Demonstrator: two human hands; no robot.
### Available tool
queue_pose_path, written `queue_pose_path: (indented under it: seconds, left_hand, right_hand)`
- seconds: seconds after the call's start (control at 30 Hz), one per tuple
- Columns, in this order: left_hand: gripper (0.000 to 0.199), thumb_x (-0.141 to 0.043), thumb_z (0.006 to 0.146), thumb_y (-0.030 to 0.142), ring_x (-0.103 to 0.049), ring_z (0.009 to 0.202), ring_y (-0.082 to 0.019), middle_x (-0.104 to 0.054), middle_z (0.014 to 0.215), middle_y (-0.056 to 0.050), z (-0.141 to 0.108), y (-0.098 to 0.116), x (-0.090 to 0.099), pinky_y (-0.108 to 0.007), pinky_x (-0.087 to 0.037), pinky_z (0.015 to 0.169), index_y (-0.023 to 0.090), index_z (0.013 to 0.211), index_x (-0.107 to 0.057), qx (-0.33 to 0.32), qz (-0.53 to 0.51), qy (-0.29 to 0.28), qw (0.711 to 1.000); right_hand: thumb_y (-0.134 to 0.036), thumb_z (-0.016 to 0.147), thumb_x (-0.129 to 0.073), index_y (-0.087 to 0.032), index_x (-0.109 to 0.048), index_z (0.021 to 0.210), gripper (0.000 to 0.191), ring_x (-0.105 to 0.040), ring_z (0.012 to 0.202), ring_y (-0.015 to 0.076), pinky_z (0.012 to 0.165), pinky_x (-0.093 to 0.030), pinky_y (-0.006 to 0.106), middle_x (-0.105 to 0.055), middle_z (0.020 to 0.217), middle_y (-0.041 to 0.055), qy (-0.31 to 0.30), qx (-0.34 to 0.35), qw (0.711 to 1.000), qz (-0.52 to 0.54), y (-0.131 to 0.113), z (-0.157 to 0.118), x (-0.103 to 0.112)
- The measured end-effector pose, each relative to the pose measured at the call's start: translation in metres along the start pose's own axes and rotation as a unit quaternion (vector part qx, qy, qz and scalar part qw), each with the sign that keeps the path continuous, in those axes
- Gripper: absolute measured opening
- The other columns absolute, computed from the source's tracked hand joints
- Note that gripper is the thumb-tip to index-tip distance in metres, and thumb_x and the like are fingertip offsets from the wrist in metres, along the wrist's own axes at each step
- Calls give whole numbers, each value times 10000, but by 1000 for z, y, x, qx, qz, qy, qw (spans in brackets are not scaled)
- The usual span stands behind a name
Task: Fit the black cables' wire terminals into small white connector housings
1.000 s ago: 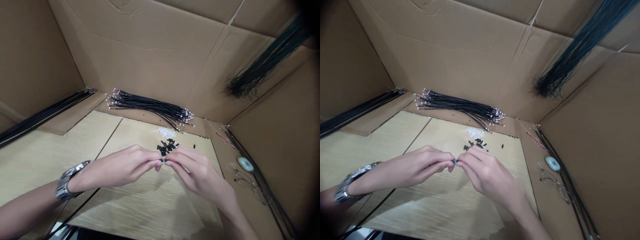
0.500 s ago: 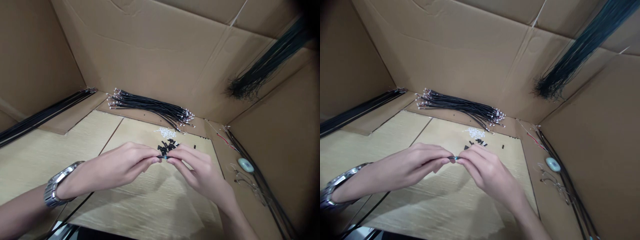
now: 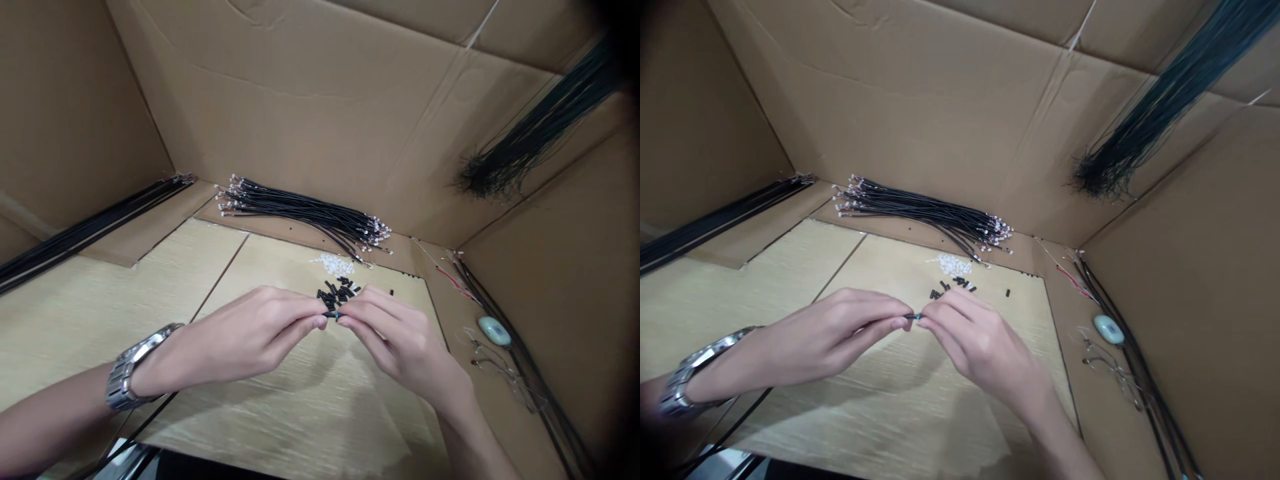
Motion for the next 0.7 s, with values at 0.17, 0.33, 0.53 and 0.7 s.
queue_pose_path:
  seconds: [0.17,0.33,0.53,0.7]
  left_hand:
    - [263,-413,1027,252,-628,739,-159,-687,848,-34,1,-2,0,-263,-446,694,172,996,-662,2,-14,-2,1000]
    - [301,-396,1038,310,-580,713,-132,-654,801,9,4,-17,-4,-251,-397,680,196,954,-662,85,-65,-51,993]
    - [372,-378,1027,395,-434,578,-103,-496,666,37,4,-24,-11,-225,-319,539,187,949,-676,141,-157,-124,970]
    - [367,-383,1026,385,-435,583,-103,-532,695,29,3,-21,-10,-230,-321,546,180,920,-668,133,-160,-116,971]
  right_hand:
    - [-175,999,-517,-180,-642,979,127,-579,763,140,690,-458,278,-636,865,25,-17,-67,994,86,13,1,-11]
    - [-239,982,-574,-188,-632,1061,111,-601,871,147,770,-475,284,-651,971,30,-18,-93,993,63,18,3,-7]
    - [-173,929,-650,-145,-629,1081,156,-566,946,203,852,-464,376,-662,1001,82,8,14,996,-82,-3,1,13]
    - [-119,940,-612,-154,-637,997,72,-562,842,187,770,-472,367,-675,916,73,14,43,995,-91,-12,1,8]
Point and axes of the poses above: each hand's wrist, its own z-axis towards the middle knuckle, its own x-axis out of the back of the hand, y = z × x, the point moved 8 cm from there along z, towards the middle knuckle
